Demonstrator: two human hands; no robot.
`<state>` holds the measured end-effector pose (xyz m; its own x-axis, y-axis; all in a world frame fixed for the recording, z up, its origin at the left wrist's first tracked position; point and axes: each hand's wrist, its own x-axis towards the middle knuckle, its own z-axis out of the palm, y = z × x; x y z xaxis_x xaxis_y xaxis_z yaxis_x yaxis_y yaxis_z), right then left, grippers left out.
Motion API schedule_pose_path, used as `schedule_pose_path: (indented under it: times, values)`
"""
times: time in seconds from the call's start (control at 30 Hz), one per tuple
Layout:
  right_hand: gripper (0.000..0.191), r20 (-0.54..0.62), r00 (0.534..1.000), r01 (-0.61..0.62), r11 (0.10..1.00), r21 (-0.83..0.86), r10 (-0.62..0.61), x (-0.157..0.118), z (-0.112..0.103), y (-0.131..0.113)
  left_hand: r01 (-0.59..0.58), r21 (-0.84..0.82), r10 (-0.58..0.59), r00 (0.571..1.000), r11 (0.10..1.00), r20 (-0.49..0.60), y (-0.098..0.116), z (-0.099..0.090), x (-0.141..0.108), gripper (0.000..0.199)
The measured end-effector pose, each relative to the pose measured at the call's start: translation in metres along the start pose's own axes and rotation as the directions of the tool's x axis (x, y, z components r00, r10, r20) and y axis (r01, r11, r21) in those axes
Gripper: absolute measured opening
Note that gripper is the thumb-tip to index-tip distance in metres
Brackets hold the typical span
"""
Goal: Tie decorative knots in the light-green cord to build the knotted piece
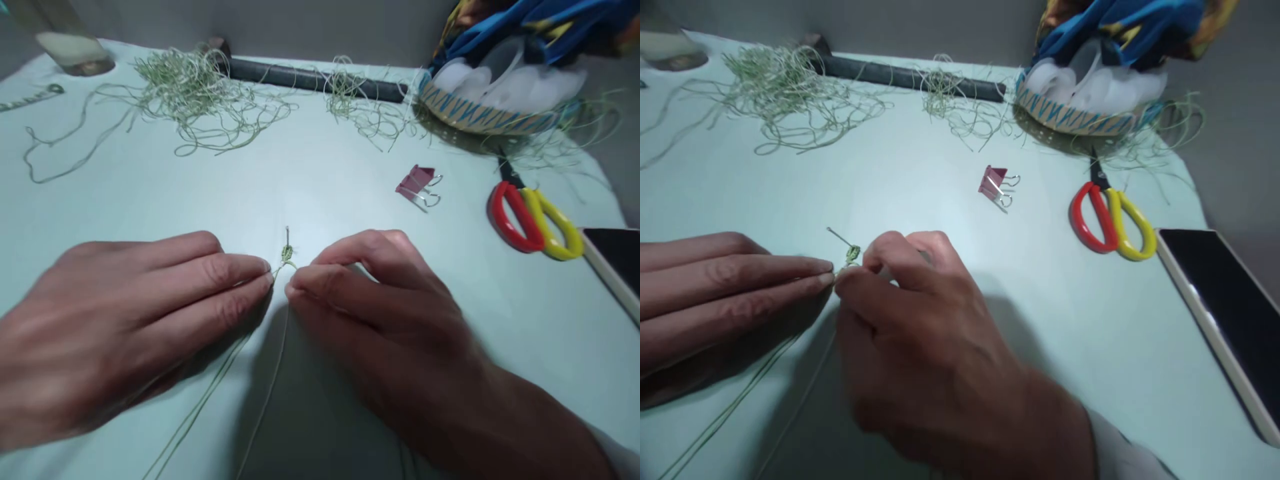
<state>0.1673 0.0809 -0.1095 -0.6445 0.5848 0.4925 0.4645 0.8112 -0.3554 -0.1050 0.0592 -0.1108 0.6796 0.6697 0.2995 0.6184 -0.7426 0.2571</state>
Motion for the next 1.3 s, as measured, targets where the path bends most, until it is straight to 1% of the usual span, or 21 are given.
schedule_pose_path:
  times: [0.07,0.1,0.13,0.2,0.23,0.3,0.43,0.53,0.6,0.63,0.7,0.77,0.87,0.97,1.1,1.3]
  values:
    - [0.037,0.032,0.999,0.015,0.999,-0.034,-0.014,0.002,-0.002,0.002,-0.113,0.116,0.113,0.994,0.987,0.010,0.003,0.002,0.004,0.036]
    - [0.035,0.047,0.998,0.048,0.997,-0.056,-0.046,0.002,-0.002,0.003,-0.141,0.146,0.141,0.990,0.979,0.013,0.004,0.004,0.006,0.036]
    - [0.034,0.066,0.994,0.097,0.992,-0.086,-0.092,0.001,-0.002,0.003,-0.154,0.147,0.154,0.988,0.977,0.011,0.005,0.005,0.009,0.035]
    - [0.038,0.103,0.967,0.248,0.957,-0.154,-0.234,-0.001,-0.001,0.004,-0.207,0.140,0.208,0.978,0.968,0.011,0.006,0.007,0.016,0.032]
    - [0.040,0.124,0.955,0.289,0.935,-0.203,-0.268,-0.003,0.000,0.003,-0.236,0.148,0.237,0.971,0.960,0.009,0.006,0.008,0.019,0.030]
    - [0.040,0.152,0.941,0.334,0.899,-0.283,-0.302,-0.008,0.002,-0.002,-0.271,0.164,0.274,0.962,0.949,0.007,0.007,0.008,0.023,0.028]
    - [0.032,0.232,0.908,0.413,0.844,-0.343,-0.350,-0.021,-0.004,-0.026,-0.271,0.209,0.273,0.962,0.940,0.022,0.008,0.005,0.024,0.034]
    - [0.027,0.293,0.857,0.512,0.766,-0.389,-0.423,-0.026,-0.013,-0.043,-0.267,0.247,0.269,0.963,0.932,0.027,0.009,0.006,0.019,0.039]
    - [0.025,0.327,0.813,0.581,0.708,-0.401,-0.482,-0.024,-0.016,-0.048,-0.260,0.265,0.262,0.965,0.928,0.030,0.009,0.007,0.016,0.041]
    - [0.024,0.330,0.800,0.599,0.697,-0.393,-0.501,-0.022,-0.017,-0.049,-0.252,0.274,0.253,0.967,0.928,0.034,0.009,0.008,0.015,0.041]
    - [0.025,0.311,0.789,0.613,0.703,-0.360,-0.529,-0.016,-0.015,-0.049,-0.236,0.285,0.234,0.971,0.929,0.045,0.010,0.008,0.013,0.043]
    - [0.027,0.294,0.790,0.612,0.720,-0.328,-0.538,-0.011,-0.012,-0.049,-0.223,0.287,0.216,0.975,0.932,0.058,0.010,0.008,0.010,0.045]
    - [0.027,0.288,0.796,0.605,0.721,-0.338,-0.533,-0.008,-0.007,-0.049,-0.215,0.283,0.202,0.977,0.935,0.074,0.009,0.008,0.008,0.049]
    - [0.024,0.279,0.827,0.561,0.750,-0.350,-0.488,-0.010,-0.004,-0.048,-0.211,0.287,0.196,0.977,0.935,0.079,0.009,0.008,0.008,0.049]
    - [0.024,0.236,0.872,0.487,0.812,-0.323,-0.429,-0.015,0.001,-0.042,-0.207,0.281,0.191,0.978,0.937,0.084,0.011,0.007,0.008,0.047]
    - [0.026,0.185,0.902,0.428,0.866,-0.260,-0.390,-0.026,0.004,-0.043,-0.184,0.251,0.161,0.981,0.950,0.111,0.014,0.002,0.008,0.050]
